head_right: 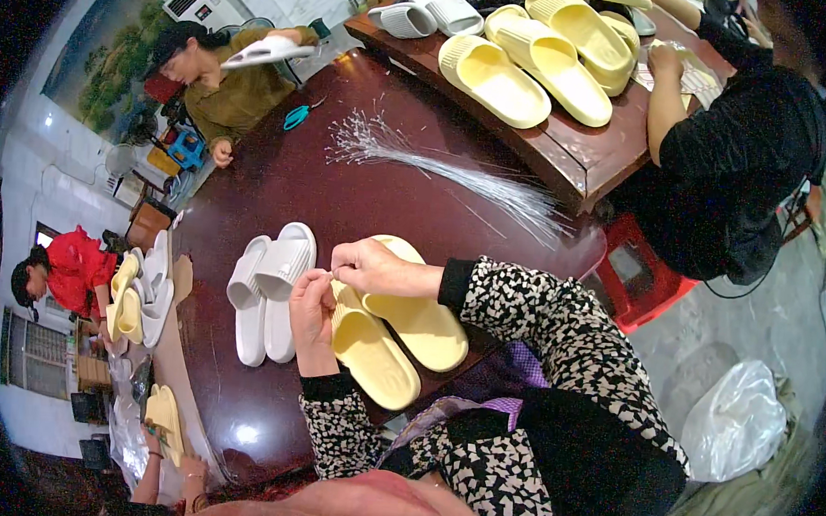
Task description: The person takes plastic ties from a bundle and threads them through pairs of slide slippers, fastening the slippers together by hand.
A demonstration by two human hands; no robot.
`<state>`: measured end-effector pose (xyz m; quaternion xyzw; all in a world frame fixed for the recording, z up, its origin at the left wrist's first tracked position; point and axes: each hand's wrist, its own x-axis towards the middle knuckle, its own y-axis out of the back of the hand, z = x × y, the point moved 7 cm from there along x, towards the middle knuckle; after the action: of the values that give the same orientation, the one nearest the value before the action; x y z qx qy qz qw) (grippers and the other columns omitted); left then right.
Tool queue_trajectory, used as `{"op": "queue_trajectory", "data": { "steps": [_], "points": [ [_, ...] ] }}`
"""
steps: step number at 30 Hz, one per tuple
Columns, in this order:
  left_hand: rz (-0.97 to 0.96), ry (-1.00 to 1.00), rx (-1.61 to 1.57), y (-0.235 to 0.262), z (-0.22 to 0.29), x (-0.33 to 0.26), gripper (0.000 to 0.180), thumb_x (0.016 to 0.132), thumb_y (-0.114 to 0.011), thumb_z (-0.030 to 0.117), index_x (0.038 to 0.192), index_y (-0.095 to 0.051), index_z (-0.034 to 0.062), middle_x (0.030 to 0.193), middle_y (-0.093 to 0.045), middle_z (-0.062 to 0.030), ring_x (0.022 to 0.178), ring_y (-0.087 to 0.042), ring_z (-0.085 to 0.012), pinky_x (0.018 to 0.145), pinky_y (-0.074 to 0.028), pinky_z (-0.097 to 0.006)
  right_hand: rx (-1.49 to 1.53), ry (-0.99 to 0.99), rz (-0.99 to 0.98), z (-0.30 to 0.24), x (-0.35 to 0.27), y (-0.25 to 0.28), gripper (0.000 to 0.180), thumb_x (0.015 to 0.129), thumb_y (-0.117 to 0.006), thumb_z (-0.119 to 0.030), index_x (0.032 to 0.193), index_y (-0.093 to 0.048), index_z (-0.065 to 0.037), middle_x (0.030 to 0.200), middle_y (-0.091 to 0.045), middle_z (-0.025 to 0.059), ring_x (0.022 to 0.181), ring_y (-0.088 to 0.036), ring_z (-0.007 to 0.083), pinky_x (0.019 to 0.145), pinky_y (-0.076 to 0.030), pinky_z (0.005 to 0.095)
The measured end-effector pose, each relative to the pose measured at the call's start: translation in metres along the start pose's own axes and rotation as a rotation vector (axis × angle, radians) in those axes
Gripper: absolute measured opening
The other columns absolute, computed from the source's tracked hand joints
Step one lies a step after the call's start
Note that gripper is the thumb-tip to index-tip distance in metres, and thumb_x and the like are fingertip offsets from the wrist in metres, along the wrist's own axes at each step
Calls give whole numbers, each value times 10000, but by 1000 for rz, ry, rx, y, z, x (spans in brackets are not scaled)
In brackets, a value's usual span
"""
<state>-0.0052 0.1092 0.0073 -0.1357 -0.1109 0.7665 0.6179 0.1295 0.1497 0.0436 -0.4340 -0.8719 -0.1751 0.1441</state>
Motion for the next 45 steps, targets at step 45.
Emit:
{"op": "queue_trajectory", "data": {
  "steps": [45],
  "points": [
    [14, -17, 13, -1, 0, -4, 32, 848, -618, 59, 867, -607, 35, 604, -493, 51, 476, -391, -19, 435, -306, -157, -64, -49, 38, 6, -2, 2, 160, 813, -592, -149, 847, -620, 5, 692, -633, 116, 655, -613, 193, 604, -484, 334]
  ]
}}
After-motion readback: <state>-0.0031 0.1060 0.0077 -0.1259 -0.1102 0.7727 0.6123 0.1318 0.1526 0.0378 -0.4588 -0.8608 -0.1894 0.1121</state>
